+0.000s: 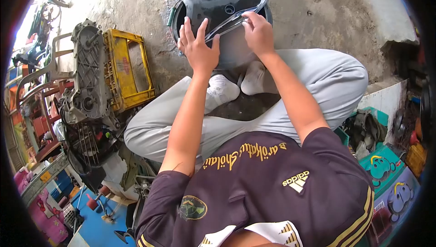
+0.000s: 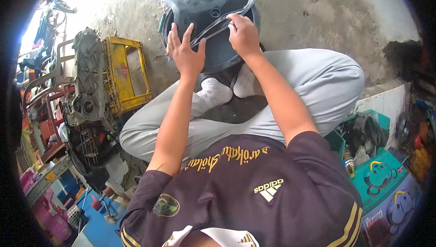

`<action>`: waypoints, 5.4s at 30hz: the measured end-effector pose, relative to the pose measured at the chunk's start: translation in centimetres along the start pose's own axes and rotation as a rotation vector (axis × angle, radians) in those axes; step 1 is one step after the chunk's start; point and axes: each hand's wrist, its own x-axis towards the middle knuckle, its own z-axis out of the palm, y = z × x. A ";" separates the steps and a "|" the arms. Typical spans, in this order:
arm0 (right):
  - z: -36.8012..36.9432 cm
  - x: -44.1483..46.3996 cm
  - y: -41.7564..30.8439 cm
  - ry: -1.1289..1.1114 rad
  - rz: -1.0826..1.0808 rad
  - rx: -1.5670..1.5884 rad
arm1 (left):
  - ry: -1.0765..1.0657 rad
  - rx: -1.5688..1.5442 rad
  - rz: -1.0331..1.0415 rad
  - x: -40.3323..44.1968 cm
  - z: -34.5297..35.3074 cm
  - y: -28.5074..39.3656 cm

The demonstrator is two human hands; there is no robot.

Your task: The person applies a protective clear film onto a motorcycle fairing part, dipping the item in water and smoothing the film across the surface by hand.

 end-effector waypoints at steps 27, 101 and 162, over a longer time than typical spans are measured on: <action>0.5 0.4 -0.4 0.106 0.110 0.175 | -0.013 0.003 0.006 0.4 -0.5 0.3; -0.9 2.3 -0.7 -0.060 0.312 0.028 | -0.018 -0.055 -0.066 0.1 -0.6 0.0; -0.4 1.3 -1.0 -0.003 0.138 -0.004 | -0.001 -0.039 -0.062 0.2 -0.3 -0.2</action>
